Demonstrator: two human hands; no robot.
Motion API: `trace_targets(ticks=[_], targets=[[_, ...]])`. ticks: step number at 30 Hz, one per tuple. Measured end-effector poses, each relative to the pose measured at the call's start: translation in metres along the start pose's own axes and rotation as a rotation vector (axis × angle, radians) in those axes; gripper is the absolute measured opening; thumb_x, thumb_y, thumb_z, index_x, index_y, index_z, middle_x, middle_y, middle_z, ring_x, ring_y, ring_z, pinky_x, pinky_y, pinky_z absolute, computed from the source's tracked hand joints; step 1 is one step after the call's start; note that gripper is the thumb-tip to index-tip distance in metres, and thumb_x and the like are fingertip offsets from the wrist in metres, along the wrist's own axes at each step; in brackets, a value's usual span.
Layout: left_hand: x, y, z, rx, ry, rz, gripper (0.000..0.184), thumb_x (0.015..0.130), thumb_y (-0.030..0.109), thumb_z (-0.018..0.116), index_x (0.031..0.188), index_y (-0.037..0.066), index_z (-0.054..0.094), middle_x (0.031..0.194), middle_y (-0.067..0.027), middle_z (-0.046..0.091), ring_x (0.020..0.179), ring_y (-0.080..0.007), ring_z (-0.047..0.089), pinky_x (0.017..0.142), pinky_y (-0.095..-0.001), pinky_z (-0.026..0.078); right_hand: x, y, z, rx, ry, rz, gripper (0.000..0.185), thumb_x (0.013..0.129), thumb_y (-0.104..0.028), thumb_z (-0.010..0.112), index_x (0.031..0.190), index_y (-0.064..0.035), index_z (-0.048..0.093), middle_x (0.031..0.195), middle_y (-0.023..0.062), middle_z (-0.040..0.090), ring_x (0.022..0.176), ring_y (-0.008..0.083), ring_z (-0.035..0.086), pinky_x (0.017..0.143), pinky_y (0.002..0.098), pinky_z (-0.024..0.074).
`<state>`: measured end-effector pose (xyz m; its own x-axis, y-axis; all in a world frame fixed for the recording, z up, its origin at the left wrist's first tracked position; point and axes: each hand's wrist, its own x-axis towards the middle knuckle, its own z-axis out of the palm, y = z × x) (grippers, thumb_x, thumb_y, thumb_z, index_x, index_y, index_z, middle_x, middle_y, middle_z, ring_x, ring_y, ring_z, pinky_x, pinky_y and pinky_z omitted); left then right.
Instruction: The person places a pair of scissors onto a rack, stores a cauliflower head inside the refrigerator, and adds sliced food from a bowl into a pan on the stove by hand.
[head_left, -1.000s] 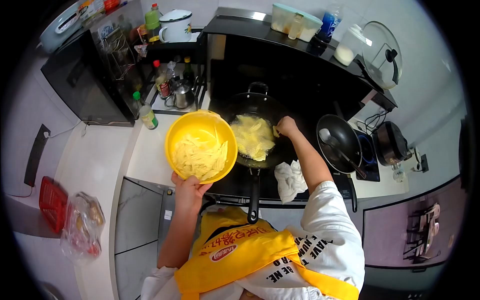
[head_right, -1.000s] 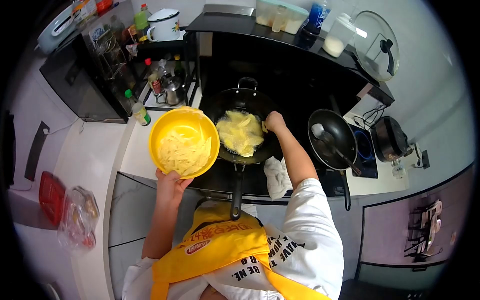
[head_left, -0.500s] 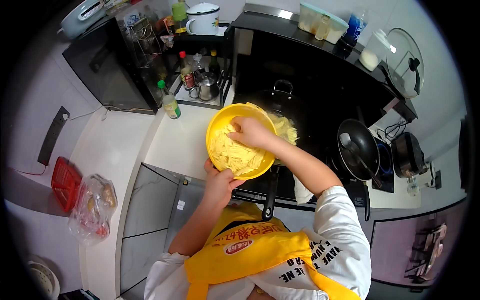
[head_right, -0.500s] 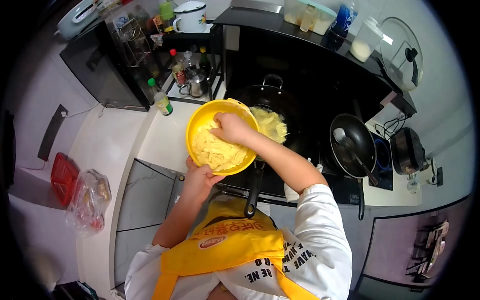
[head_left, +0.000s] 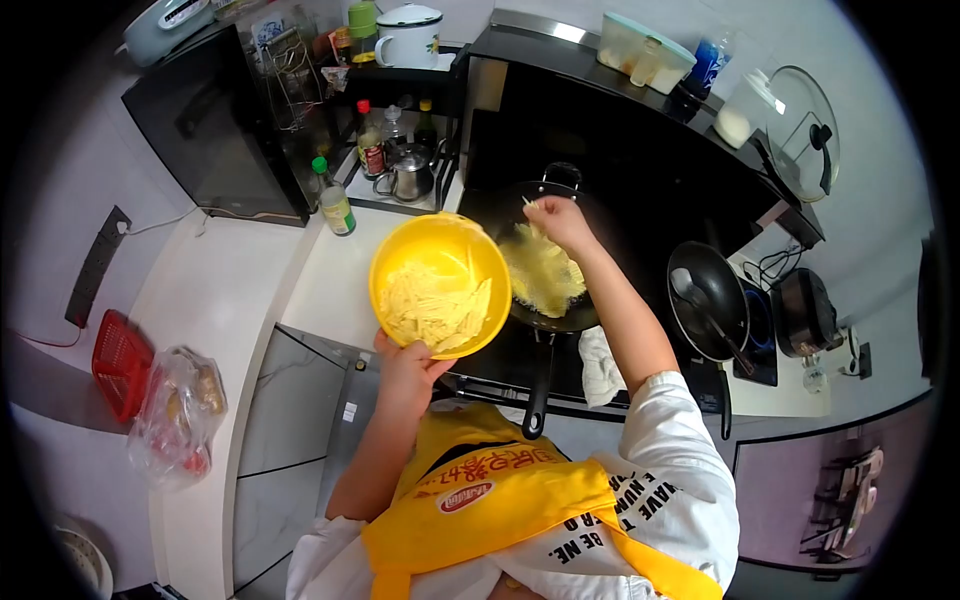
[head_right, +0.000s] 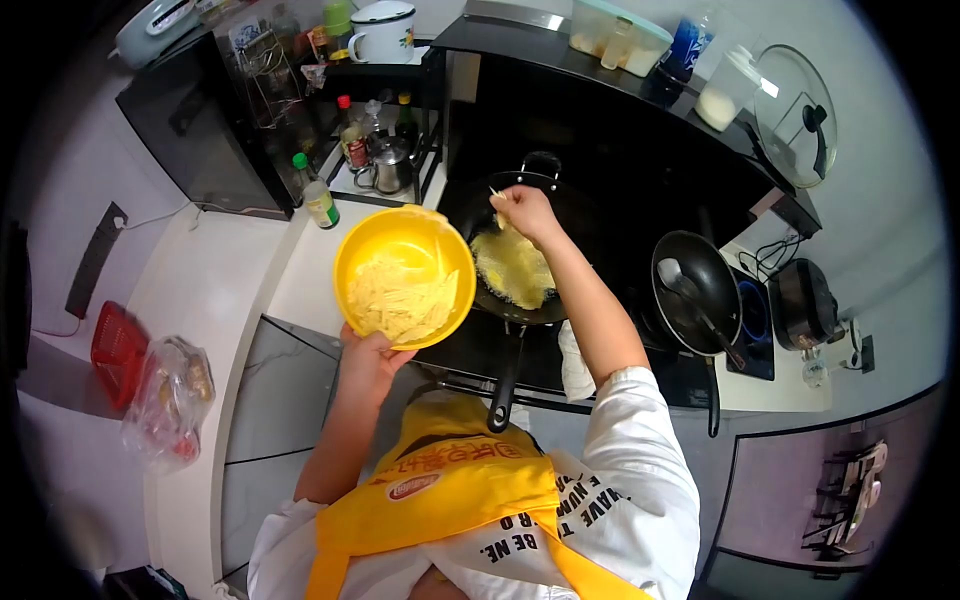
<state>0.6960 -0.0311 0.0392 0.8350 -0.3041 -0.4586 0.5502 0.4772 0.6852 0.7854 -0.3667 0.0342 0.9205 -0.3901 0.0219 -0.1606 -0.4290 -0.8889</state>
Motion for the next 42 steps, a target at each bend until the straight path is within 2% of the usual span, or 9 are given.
trace_targets(ticks=[8,13,19,21,27,29,32,37,42], targets=[[-0.008,0.010,-0.011,-0.004,0.041,0.030,0.079,0.076,-0.009,0.043,0.144,0.016,0.010,0.138,-0.0199,0.038,0.118,-0.0386,0.055,0.092,-0.0544,0.051,0.010,0.038,0.006,0.053,0.013,0.121,0.011,0.088,-0.013,0.067,0.088,-0.0023,0.067,0.067,0.0020,0.062,0.056,0.0101,0.054,0.051,0.0253,0.0446],[-0.002,0.002,-0.019,0.019,0.014,0.038,0.078,0.077,-0.010,0.045,0.142,0.016,0.009,0.137,-0.0192,0.037,0.117,-0.0364,0.055,0.087,-0.0530,0.054,-0.051,-0.070,0.043,0.194,-0.219,-0.318,0.014,0.087,-0.011,0.067,0.096,-0.0012,0.067,0.074,0.0022,0.064,0.069,0.0082,0.059,0.061,0.0236,0.0479],[-0.008,-0.003,-0.005,0.118,-0.097,-0.030,0.079,0.075,-0.008,0.045,0.142,0.016,0.012,0.135,-0.0171,0.040,0.111,-0.0335,0.059,0.081,-0.0466,0.059,-0.103,-0.101,0.105,-0.428,-0.531,-1.016,0.036,0.075,-0.015,0.073,0.110,-0.0073,0.065,0.107,0.0122,0.064,0.102,0.0343,0.059,0.090,0.0410,0.0481],[-0.009,-0.003,-0.006,0.116,-0.119,-0.031,0.077,0.075,-0.008,0.045,0.141,0.016,0.014,0.133,-0.0172,0.042,0.109,-0.0331,0.060,0.078,-0.0453,0.060,-0.099,-0.092,0.115,-0.530,-0.513,-1.023,0.036,0.076,-0.017,0.072,0.111,-0.0087,0.065,0.105,0.0116,0.065,0.101,0.0325,0.060,0.088,0.0413,0.0485],[-0.012,-0.003,-0.006,0.112,-0.149,-0.095,0.072,0.076,-0.007,0.046,0.139,0.015,0.018,0.134,-0.0171,0.042,0.110,-0.0319,0.060,0.078,-0.0458,0.060,-0.076,-0.086,0.095,-0.447,-0.638,-0.548,0.023,0.086,-0.019,0.065,0.106,-0.0069,0.066,0.092,0.0140,0.066,0.088,0.0312,0.063,0.079,0.0379,0.0502],[-0.009,-0.003,-0.007,0.084,-0.176,-0.098,0.077,0.078,-0.007,0.046,0.141,0.017,0.008,0.133,-0.0190,0.043,0.109,-0.0337,0.061,0.076,-0.0426,0.060,-0.069,-0.086,0.089,-0.414,-0.608,-0.567,0.021,0.091,-0.020,0.064,0.106,-0.0054,0.065,0.087,0.0124,0.068,0.080,0.0240,0.065,0.072,0.0328,0.0509],[-0.007,0.000,-0.003,0.083,-0.150,-0.124,0.077,0.077,-0.007,0.047,0.141,0.017,0.009,0.134,-0.0188,0.042,0.111,-0.0352,0.060,0.078,-0.0456,0.059,-0.064,-0.098,0.080,0.123,-0.621,-0.132,0.018,0.091,-0.017,0.066,0.101,-0.0017,0.063,0.082,0.0031,0.066,0.060,0.0070,0.059,0.056,0.0225,0.0488],[-0.007,0.003,-0.002,0.077,-0.096,-0.117,0.074,0.076,-0.007,0.046,0.142,0.014,0.020,0.136,-0.0169,0.044,0.115,-0.0377,0.056,0.089,-0.0530,0.051,-0.033,-0.108,0.042,0.444,-0.400,0.115,0.017,0.092,-0.017,0.065,0.102,-0.0043,0.060,0.090,0.0052,0.068,0.073,0.0110,0.063,0.064,0.0223,0.0514],[-0.009,0.006,-0.018,0.001,-0.009,-0.049,0.078,0.077,-0.007,0.047,0.144,0.015,0.013,0.137,-0.0188,0.042,0.118,-0.0389,0.055,0.091,-0.0536,0.051,0.020,-0.030,0.013,0.083,-0.088,0.195,0.025,0.088,-0.023,0.070,0.098,-0.0008,0.063,0.073,0.0063,0.064,0.057,0.0129,0.060,0.052,0.0254,0.0514]])
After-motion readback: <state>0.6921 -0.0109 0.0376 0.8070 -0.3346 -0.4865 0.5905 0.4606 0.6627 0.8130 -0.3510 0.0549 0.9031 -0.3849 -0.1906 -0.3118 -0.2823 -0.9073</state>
